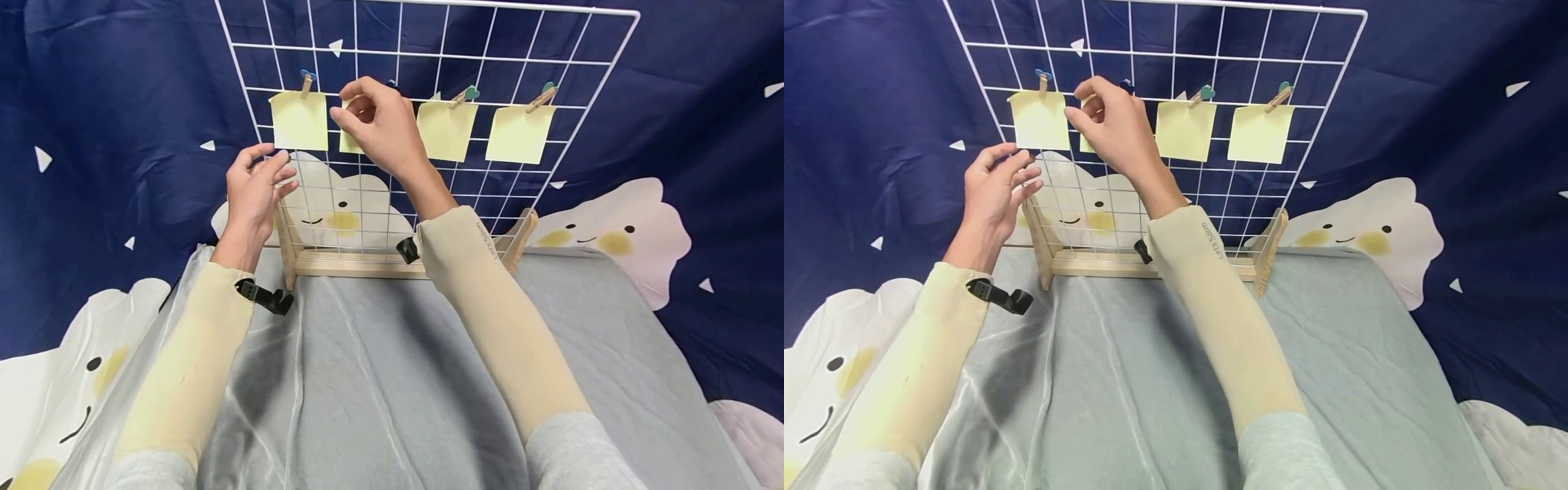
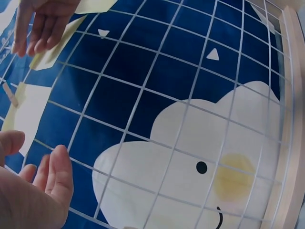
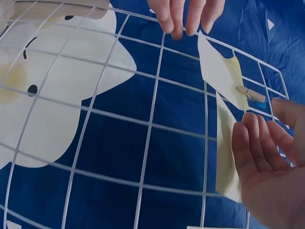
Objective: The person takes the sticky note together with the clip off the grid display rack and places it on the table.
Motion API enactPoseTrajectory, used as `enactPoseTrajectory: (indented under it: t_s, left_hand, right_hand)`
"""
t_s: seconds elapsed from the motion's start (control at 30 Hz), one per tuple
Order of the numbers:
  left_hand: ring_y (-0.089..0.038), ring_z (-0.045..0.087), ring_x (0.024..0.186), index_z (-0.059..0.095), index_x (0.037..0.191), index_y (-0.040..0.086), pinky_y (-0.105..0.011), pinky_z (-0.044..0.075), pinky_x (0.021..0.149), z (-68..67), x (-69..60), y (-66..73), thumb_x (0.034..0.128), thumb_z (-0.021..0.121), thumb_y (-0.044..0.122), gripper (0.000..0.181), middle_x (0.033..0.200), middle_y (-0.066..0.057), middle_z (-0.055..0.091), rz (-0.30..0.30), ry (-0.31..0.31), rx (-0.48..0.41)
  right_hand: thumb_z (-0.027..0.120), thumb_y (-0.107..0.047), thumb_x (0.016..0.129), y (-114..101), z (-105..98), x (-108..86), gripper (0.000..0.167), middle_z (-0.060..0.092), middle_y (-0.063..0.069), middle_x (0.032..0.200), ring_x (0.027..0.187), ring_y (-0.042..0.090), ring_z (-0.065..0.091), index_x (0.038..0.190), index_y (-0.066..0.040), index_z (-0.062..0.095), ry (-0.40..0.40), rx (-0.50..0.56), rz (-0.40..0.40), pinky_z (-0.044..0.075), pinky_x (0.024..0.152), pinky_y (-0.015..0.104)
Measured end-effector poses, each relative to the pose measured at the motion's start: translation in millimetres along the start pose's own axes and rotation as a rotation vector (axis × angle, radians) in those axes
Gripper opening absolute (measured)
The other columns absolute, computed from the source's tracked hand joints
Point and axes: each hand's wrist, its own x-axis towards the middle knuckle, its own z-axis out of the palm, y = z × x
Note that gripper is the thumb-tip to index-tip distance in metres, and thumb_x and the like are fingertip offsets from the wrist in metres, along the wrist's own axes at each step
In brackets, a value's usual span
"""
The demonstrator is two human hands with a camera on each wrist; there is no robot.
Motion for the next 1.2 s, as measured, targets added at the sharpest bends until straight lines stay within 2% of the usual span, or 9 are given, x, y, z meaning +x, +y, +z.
enactPoseTrajectory:
  t_s: [0.17,0.5,0.7,1.0,1.2]
  left_hand:
    - [-0.018,0.069,0.075,0.057,0.113,0.007,-0.024,0.060,0.065,4.3,2.7,4.2,0.0932,0.071,0.003,0.024,0.114,-0.018,0.063,-0.002,0.004,-0.026]
    - [-0.017,0.070,0.071,0.061,0.105,0.004,-0.023,0.061,0.063,7.6,2.6,6.0,0.0944,0.064,-0.004,0.014,0.096,-0.017,0.070,0.037,0.032,-0.047]
    - [-0.016,0.069,0.066,0.060,0.101,0.003,-0.023,0.060,0.060,9.0,5.8,7.3,0.0937,0.061,-0.009,0.014,0.085,-0.014,0.069,0.049,0.028,-0.085]
    - [-0.016,0.069,0.067,0.061,0.098,0.003,-0.023,0.060,0.062,9.8,9.8,10.3,0.0937,0.063,-0.009,0.012,0.084,-0.013,0.068,-0.016,0.024,-0.129]
    - [-0.016,0.069,0.066,0.061,0.098,0.002,-0.023,0.060,0.061,7.6,9.9,12.9,0.0942,0.063,-0.008,0.011,0.083,-0.013,0.068,-0.044,0.027,-0.128]
  right_hand:
    - [0.071,-0.021,0.098,-6,6,7.7,0.029,0.071,0.005,0.096,0.085,0.011,0.064,0.121,-0.003,0.067,-0.018,0.018,0.012,0.050,0.077,0.017]
    - [0.071,-0.026,0.098,-21,15,25.8,0.034,0.071,0.001,0.099,0.090,0.010,0.064,0.127,-0.009,0.065,-0.061,-0.003,0.109,0.048,0.078,0.019]
    - [0.071,-0.029,0.097,-29,17,35.0,0.036,0.071,0.000,0.098,0.089,0.010,0.064,0.129,-0.013,0.065,-0.050,-0.012,0.158,0.049,0.074,0.021]
    - [0.068,-0.031,0.099,-35,19,41.7,0.036,0.074,0.001,0.097,0.083,0.011,0.069,0.131,-0.014,0.065,-0.065,-0.004,0.224,0.050,0.072,0.024]
    - [0.067,-0.027,0.100,-36,22,44.2,0.028,0.074,-0.001,0.095,0.082,0.009,0.070,0.125,-0.014,0.067,-0.066,-0.013,0.250,0.049,0.070,0.023]
